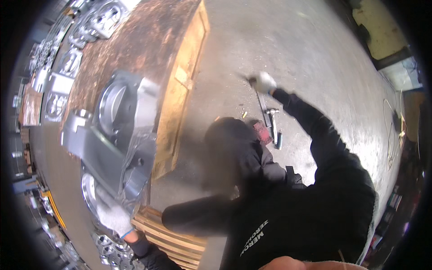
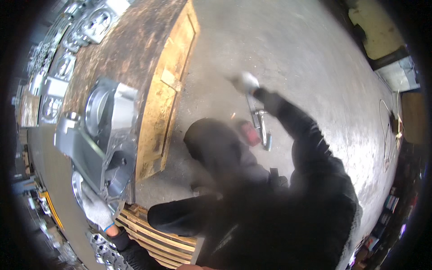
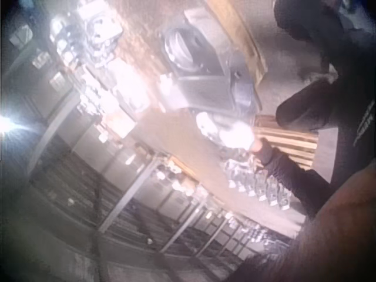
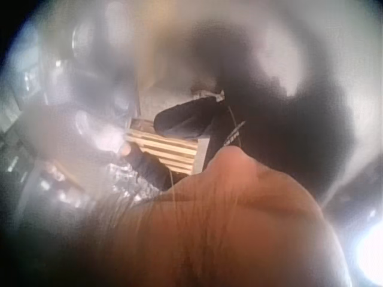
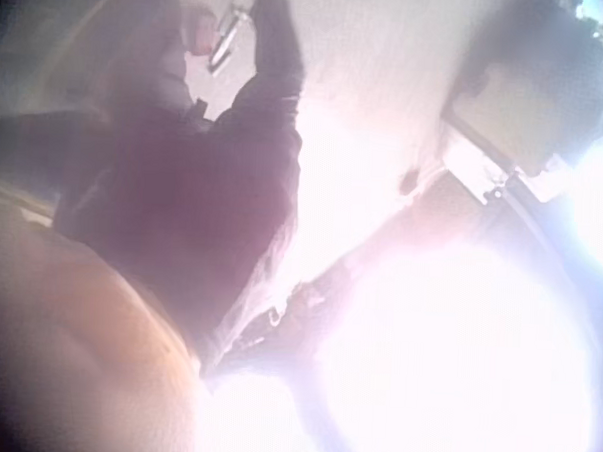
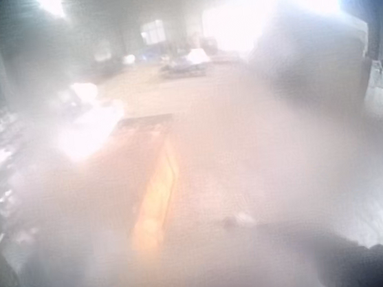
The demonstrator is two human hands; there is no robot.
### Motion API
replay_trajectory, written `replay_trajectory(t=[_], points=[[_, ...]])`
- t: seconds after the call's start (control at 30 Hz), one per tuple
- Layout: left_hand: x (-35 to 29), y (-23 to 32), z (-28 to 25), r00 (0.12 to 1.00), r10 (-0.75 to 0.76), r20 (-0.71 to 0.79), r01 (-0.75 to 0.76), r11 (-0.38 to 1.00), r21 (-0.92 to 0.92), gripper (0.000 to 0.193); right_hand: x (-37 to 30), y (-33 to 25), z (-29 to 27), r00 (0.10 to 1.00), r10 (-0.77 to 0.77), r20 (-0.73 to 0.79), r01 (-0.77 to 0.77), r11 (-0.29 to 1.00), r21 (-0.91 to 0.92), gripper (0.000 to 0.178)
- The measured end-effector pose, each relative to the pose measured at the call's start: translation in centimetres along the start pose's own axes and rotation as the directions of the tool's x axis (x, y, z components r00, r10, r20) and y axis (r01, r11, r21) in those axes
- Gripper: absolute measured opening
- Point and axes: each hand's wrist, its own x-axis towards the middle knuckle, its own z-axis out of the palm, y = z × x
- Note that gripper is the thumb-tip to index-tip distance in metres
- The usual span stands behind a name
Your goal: The person kneels on the floor and uses a metal file to deburr the edges of a large metal casting. They repeatedly file different edges and surfaces, then wipe the part with a cloth to remove metal shavings.
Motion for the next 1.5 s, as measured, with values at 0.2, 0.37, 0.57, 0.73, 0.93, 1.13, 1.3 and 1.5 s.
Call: replay_trajectory(t=[0.2,0.37,0.57,0.73,0.93,1.13,1.3,1.5], points=[[0.4,-0.9,-1.2,0.970,0.238,-0.050,-0.241,0.968,-0.069,0.049,-17.4,9.8,20.1,0.773,0.583,0.251,-0.609,0.793,0.032,0.026],[-0.7,-1.0,-4.9,0.909,0.290,0.298,-0.251,0.954,-0.162,0.049,-18.8,8.7,21.0,0.585,0.687,0.431,-0.805,0.558,0.202,0.032],[-2.8,-3.9,-2.6,0.960,0.279,-0.012,-0.277,0.958,0.072,0.047,-18.0,11.9,21.2,0.497,0.866,-0.048,-0.857,0.499,0.131,0.055],[-3.6,-6.0,-3.7,0.915,0.371,-0.156,-0.317,0.903,0.289,0.045,-18.1,13.1,22.5,0.362,0.924,0.124,-0.930,0.368,-0.020,0.076],[-0.7,-5.4,-5.3,0.981,0.193,-0.014,-0.190,0.976,0.103,0.054,-17.8,14.2,23.4,0.230,0.951,0.209,-0.897,0.123,0.425,0.075],[-3.8,-3.6,-3.8,0.978,0.189,-0.092,-0.191,0.981,-0.022,0.055,-16.2,14.8,24.3,0.402,0.887,0.226,-0.913,0.408,0.022,0.067],[-3.4,-3.2,-4.0,0.997,0.061,-0.054,-0.067,0.990,-0.123,0.055,-15.2,13.1,22.8,0.440,0.874,0.206,-0.878,0.467,-0.104,0.078],[-4.3,-2.7,-3.0,0.977,0.108,-0.185,-0.126,0.988,-0.089,0.049,-15.6,15.6,23.8,0.508,0.819,0.269,-0.827,0.550,-0.113,0.057]])
